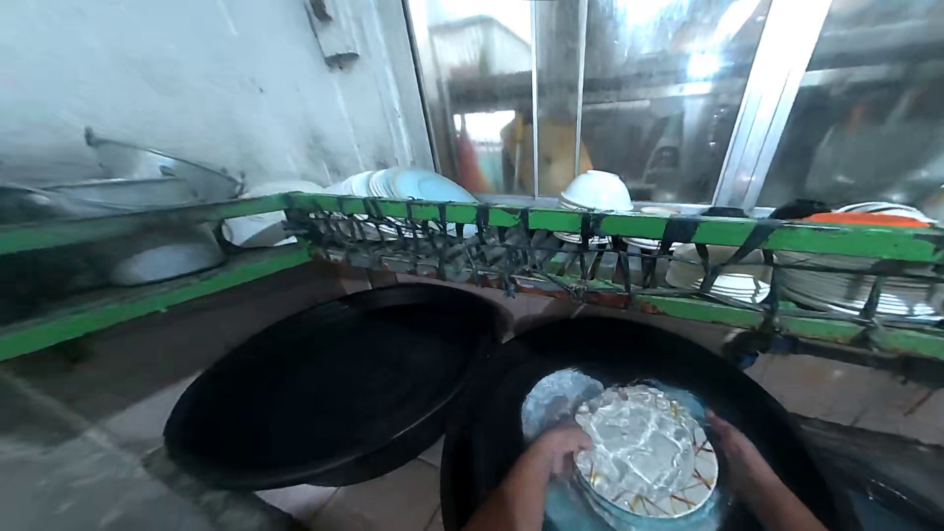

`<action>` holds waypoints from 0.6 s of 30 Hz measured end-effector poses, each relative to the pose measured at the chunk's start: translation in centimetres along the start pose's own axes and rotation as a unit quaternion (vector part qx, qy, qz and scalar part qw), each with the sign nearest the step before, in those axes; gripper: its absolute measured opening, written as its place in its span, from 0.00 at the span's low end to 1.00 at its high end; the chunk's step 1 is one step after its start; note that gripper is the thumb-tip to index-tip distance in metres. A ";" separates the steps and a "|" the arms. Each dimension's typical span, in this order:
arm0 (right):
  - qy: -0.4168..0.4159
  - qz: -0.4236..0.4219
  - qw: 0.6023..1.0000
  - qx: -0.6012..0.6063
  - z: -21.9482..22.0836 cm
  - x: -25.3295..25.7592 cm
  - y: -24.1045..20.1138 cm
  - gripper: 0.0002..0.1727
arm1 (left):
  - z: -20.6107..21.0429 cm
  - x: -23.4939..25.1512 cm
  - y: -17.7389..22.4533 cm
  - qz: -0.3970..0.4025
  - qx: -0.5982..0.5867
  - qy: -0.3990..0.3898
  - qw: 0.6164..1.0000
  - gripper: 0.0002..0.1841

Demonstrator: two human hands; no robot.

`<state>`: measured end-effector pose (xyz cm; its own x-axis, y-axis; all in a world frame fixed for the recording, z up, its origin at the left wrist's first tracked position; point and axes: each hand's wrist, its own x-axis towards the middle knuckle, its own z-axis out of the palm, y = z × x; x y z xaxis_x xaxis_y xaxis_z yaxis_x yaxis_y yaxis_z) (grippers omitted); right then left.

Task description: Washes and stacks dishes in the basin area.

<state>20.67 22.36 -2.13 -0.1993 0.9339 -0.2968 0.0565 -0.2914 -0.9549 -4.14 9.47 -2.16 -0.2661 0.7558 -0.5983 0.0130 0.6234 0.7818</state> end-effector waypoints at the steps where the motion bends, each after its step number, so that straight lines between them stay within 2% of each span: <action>1: -0.002 -0.001 1.000 -0.012 0.0 -0.2 -0.2 0.28 | 0.1 0.3 0.0 -0.004 -0.028 -0.007 1.000 0.29; 4: -0.055 0.016 0.979 -0.196 0.1 0.7 -0.1 0.30 | 0.5 0.2 0.4 0.001 -0.056 -0.005 0.998 0.33; 7: -0.051 0.059 0.952 -0.296 0.3 0.1 -0.5 0.34 | 0.8 -0.8 1.4 0.054 0.021 0.018 0.998 0.38; 10: -0.030 0.035 0.964 -0.262 -0.5 0.3 -0.4 0.30 | 0.1 -0.5 2.4 0.105 0.208 0.109 0.966 0.32; 12: -0.034 0.034 0.973 -0.225 -0.9 0.6 -0.3 0.30 | -0.9 -0.4 2.9 0.092 0.277 0.191 0.937 0.28; 15: -0.024 0.064 0.965 -0.254 -0.9 0.4 -0.9 0.32 | -2.3 -0.5 2.3 0.058 0.299 0.286 0.909 0.26; 18: -0.026 0.068 0.962 -0.264 -1.1 0.6 -0.9 0.39 | -3.2 -0.3 1.5 0.026 0.250 0.301 0.920 0.33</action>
<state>21.54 23.39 -1.46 -0.2031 0.8786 -0.4323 0.5724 -0.2517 -0.7804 -7.11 9.56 -0.26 -0.7353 0.6342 -0.2389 0.4435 0.7169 0.5379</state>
